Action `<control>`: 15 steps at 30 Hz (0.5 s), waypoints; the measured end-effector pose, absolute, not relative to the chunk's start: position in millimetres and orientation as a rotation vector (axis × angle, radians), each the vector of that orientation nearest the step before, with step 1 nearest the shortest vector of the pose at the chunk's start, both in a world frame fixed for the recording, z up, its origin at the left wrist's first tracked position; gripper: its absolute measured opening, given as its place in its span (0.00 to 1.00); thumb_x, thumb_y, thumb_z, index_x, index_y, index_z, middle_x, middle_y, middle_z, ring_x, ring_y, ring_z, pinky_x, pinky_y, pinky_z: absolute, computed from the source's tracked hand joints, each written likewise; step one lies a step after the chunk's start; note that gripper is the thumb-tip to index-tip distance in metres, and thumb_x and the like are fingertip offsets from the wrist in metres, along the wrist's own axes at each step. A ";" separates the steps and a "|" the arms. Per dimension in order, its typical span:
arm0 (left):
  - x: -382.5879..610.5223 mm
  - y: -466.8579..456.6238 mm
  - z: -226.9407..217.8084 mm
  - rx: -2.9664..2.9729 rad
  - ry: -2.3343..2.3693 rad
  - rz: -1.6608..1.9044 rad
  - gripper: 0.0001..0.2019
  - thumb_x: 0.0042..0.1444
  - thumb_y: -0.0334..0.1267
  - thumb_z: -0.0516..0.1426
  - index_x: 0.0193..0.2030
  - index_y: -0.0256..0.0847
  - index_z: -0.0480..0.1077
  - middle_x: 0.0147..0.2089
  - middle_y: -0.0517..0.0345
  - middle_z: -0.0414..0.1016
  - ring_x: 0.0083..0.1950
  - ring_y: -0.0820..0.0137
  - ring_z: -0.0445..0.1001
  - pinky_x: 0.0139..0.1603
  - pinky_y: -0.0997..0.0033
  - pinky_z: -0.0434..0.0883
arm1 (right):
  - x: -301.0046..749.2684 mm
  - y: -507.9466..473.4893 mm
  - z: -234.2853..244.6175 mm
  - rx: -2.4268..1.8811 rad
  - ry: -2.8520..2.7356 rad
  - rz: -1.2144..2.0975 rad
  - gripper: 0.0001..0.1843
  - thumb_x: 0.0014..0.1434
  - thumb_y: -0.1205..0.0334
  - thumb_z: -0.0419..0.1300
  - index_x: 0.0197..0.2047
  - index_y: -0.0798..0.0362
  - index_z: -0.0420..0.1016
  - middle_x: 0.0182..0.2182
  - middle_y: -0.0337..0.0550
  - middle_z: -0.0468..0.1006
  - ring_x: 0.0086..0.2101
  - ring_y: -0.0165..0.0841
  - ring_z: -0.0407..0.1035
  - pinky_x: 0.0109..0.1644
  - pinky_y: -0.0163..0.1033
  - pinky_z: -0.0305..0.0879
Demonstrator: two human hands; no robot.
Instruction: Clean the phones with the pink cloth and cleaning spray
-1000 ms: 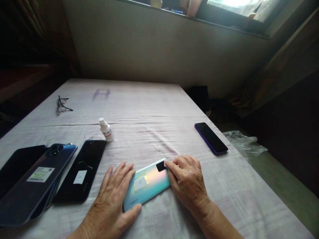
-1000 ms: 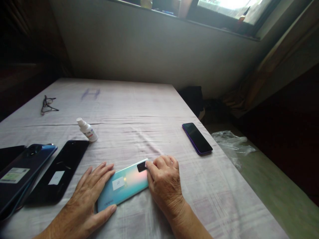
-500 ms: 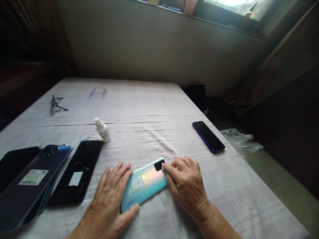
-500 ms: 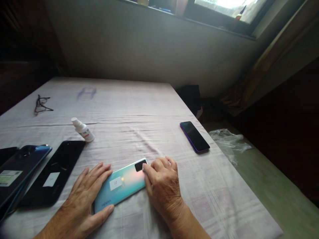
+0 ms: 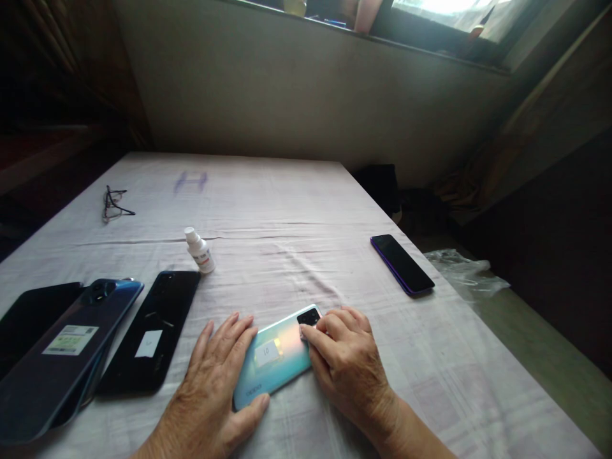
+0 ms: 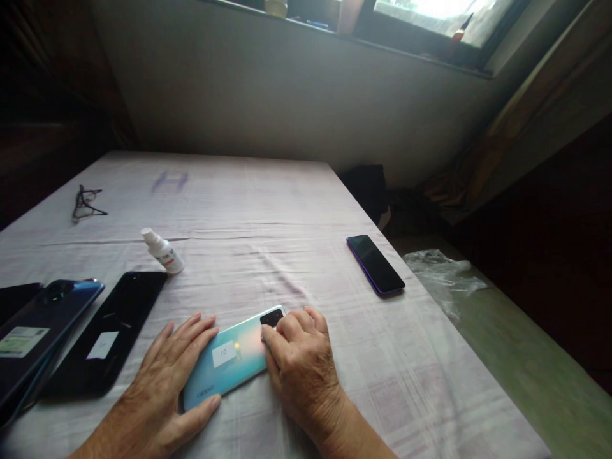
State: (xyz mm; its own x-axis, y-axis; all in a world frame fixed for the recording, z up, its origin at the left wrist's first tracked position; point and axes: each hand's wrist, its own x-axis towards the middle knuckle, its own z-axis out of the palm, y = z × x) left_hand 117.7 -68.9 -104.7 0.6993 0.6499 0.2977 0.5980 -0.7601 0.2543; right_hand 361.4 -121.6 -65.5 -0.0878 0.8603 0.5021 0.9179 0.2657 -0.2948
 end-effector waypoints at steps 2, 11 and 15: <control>117.5 -69.0 -104.8 2.768 1.021 0.560 0.36 0.57 0.44 0.60 0.71 0.42 0.55 0.73 0.48 0.62 0.75 0.53 0.56 0.77 0.46 0.43 | 361.6 -121.0 -64.7 -1.613 -1.937 -0.123 0.09 0.64 0.69 0.59 0.43 0.48 0.79 0.31 0.39 0.75 0.37 0.36 0.67 0.54 0.46 0.55; 119.6 -67.7 -104.5 2.776 1.027 0.559 0.36 0.55 0.43 0.60 0.70 0.41 0.56 0.72 0.46 0.63 0.74 0.52 0.57 0.77 0.46 0.44 | 361.3 -109.9 -63.7 -1.659 -1.940 -0.143 0.08 0.61 0.69 0.61 0.40 0.49 0.80 0.30 0.39 0.74 0.36 0.37 0.65 0.53 0.46 0.54; 117.5 -69.6 -105.3 2.788 1.030 0.559 0.36 0.55 0.44 0.60 0.70 0.41 0.56 0.72 0.47 0.62 0.75 0.55 0.55 0.77 0.51 0.40 | 362.2 -113.5 -63.7 -1.669 -1.930 -0.147 0.09 0.61 0.70 0.61 0.41 0.50 0.80 0.31 0.40 0.75 0.36 0.38 0.65 0.54 0.47 0.53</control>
